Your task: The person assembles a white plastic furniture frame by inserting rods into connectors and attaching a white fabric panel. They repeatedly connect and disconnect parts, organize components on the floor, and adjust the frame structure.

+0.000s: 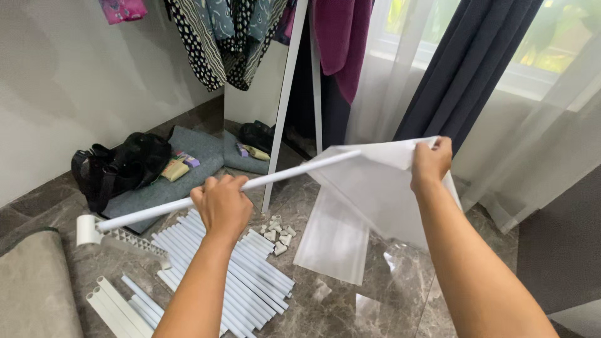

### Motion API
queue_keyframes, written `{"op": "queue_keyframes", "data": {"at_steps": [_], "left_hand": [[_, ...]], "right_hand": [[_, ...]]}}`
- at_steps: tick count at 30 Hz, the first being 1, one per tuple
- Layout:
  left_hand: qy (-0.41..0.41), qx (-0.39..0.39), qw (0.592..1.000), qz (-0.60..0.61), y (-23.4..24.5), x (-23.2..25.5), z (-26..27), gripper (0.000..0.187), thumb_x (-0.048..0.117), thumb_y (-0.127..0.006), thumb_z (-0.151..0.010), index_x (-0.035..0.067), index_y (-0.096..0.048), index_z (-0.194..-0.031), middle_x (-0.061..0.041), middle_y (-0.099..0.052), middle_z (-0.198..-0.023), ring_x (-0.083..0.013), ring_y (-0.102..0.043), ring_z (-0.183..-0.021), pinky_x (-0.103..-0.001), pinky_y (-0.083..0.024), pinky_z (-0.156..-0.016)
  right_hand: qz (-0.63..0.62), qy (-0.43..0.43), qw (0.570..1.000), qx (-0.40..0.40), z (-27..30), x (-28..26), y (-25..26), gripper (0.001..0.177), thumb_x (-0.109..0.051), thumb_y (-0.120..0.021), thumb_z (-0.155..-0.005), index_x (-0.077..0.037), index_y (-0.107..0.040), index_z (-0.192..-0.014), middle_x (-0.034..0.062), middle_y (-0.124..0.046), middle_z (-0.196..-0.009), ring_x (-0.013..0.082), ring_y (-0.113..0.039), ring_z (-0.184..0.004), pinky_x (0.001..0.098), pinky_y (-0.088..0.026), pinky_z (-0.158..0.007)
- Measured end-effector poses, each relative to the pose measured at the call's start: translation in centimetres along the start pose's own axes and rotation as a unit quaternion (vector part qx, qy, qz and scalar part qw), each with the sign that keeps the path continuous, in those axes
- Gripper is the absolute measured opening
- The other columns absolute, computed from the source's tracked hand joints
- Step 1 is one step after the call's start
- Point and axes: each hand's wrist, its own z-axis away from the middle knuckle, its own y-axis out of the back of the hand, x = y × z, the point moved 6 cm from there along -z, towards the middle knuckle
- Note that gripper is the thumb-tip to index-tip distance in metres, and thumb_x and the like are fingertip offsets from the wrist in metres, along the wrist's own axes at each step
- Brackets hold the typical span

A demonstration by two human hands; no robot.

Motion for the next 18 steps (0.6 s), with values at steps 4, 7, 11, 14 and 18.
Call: {"op": "queue_keyframes", "data": {"at_steps": [4, 7, 11, 14, 18], "left_hand": [[0.025, 0.025, 0.999, 0.011, -1.0, 0.7, -0.4, 0.031, 0.009, -0.064, -0.084, 0.020, -0.080, -0.106, -0.001, -0.074, -0.101, -0.0250, -0.058, -0.104, -0.046, -0.031, -0.096], [0.023, 0.029, 0.999, 0.031, -2.3, 1.2, -0.5, 0.031, 0.009, -0.064, -0.086, 0.021, -0.079, -0.109, -0.002, -0.073, -0.104, -0.0251, -0.058, -0.105, -0.045, -0.032, -0.094], [0.020, 0.014, 0.999, 0.024, -4.7, 1.7, -1.0, 0.032, 0.010, -0.065, -0.083, 0.020, -0.078, -0.111, -0.001, -0.072, -0.106, -0.0250, -0.057, -0.105, -0.047, -0.032, -0.093], [0.018, 0.000, 0.999, 0.038, -6.3, 1.6, -1.6, 0.031, 0.010, -0.065, -0.084, 0.020, -0.078, -0.111, -0.001, -0.072, -0.105, -0.0253, -0.057, -0.105, -0.047, -0.033, -0.094], [0.034, -0.013, 0.998, 0.054, -8.4, 1.3, -2.6, 0.032, 0.009, -0.065, -0.084, 0.021, -0.077, -0.111, 0.000, -0.071, -0.103, -0.0249, -0.057, -0.106, -0.047, -0.032, -0.094]], "right_hand": [[0.132, 0.139, 0.979, -0.073, 2.0, -2.7, -2.5, 0.024, -0.012, -0.064, -0.089, -0.006, -0.065, -0.112, 0.0174, -0.075, -0.096, 0.0329, -0.073, -0.088, 0.0431, -0.055, -0.080], [0.182, 0.148, 0.961, -0.146, 3.5, -1.8, -5.5, 0.032, -0.017, -0.060, -0.091, -0.010, -0.066, -0.121, 0.0197, -0.072, -0.101, 0.0392, -0.072, -0.096, 0.0532, -0.055, -0.095], [0.359, 0.230, 0.856, -0.293, 5.9, 2.4, -11.5, 0.038, -0.023, -0.069, -0.083, -0.017, -0.073, -0.119, 0.0153, -0.075, -0.110, 0.0396, -0.065, -0.116, 0.0805, -0.002, -0.111], [0.459, 0.243, 0.751, -0.408, 9.1, 8.2, -15.9, 0.040, -0.025, -0.069, -0.081, -0.023, -0.076, -0.120, 0.0156, -0.073, -0.118, 0.0374, -0.062, -0.123, 0.0783, 0.004, -0.113], [0.558, 0.234, 0.629, -0.487, 14.6, 16.4, -19.0, 0.032, -0.014, -0.052, -0.091, -0.023, -0.078, -0.108, 0.0095, -0.075, -0.108, 0.0297, -0.070, -0.114, 0.0822, 0.007, -0.116]]}}
